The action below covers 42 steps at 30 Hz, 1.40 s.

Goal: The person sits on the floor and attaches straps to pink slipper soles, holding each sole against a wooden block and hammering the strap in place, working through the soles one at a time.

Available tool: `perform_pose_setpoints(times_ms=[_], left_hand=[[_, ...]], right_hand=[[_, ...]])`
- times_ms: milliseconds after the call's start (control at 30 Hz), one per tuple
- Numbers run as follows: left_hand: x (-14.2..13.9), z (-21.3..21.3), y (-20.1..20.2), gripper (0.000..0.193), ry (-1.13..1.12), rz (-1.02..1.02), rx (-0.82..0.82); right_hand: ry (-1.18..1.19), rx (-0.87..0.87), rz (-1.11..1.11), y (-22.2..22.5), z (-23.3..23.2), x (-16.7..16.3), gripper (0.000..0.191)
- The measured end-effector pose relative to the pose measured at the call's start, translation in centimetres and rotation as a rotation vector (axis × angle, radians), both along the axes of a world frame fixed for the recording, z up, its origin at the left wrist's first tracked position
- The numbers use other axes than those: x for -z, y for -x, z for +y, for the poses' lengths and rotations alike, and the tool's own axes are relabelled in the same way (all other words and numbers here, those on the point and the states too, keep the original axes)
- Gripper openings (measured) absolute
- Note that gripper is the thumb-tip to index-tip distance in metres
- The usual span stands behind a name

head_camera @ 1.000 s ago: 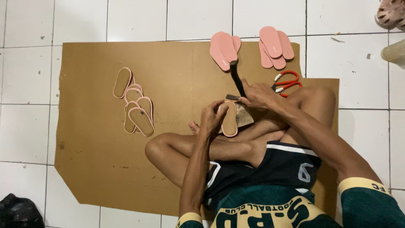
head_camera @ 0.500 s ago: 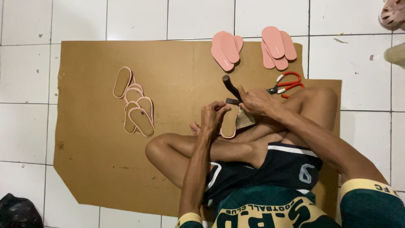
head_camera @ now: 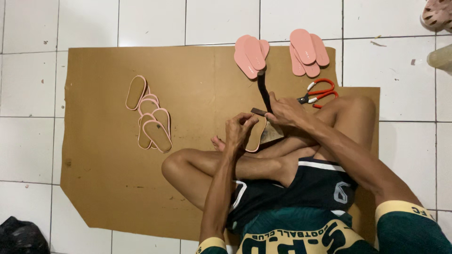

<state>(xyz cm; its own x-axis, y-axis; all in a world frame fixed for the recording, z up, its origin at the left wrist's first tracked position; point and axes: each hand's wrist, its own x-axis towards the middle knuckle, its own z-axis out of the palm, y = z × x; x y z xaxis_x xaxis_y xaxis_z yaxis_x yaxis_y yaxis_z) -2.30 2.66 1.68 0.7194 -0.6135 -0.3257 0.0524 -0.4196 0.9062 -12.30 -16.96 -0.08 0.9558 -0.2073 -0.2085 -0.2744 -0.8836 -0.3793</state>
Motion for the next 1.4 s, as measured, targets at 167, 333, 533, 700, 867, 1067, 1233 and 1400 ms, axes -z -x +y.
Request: perform_pose_setpoints(times_ms=[167, 333, 533, 700, 867, 1067, 1233, 1400], left_hand=[[-0.4, 0.1, 0.1, 0.034, -0.008, 0.016, 0.009], [0.9, 0.0, 0.0, 0.041, 0.192, -0.273, 0.016], [0.6, -0.1, 0.2, 0.030, 0.083, -0.084, -0.015], [-0.2, -0.3, 0.2, 0.031, -0.061, -0.057, -0.011], [0.6, 0.3, 0.2, 0.039, 0.109, -0.169, 0.028], [1.7, 0.5, 0.3, 0.039, 0.125, -0.263, 0.068], [2.3, -0.1, 0.5, 0.039, 0.116, -0.020, -0.072], [1.2, -0.2, 0.6, 0.041, 0.071, -0.131, -0.044]], right_hand=[[-0.039, 0.016, 0.077, 0.9, -0.3, -0.4, 0.076], [-0.016, 0.040, 0.021, -0.1, -1.6, 0.4, 0.081], [-0.008, 0.005, 0.018, -0.5, -1.0, 0.9, 0.077], [-0.023, -0.070, 0.062, 0.0, -0.5, 0.1, 0.069], [-0.010, -0.026, 0.087, 0.0, -1.3, 0.0, 0.073], [-0.098, 0.031, 0.036, -0.4, -1.4, 0.1, 0.071], [-0.023, -0.026, 0.048, -1.1, -0.8, 0.0, 0.073], [-0.002, -0.093, 0.121, -0.5, -1.0, -0.5, 0.074]])
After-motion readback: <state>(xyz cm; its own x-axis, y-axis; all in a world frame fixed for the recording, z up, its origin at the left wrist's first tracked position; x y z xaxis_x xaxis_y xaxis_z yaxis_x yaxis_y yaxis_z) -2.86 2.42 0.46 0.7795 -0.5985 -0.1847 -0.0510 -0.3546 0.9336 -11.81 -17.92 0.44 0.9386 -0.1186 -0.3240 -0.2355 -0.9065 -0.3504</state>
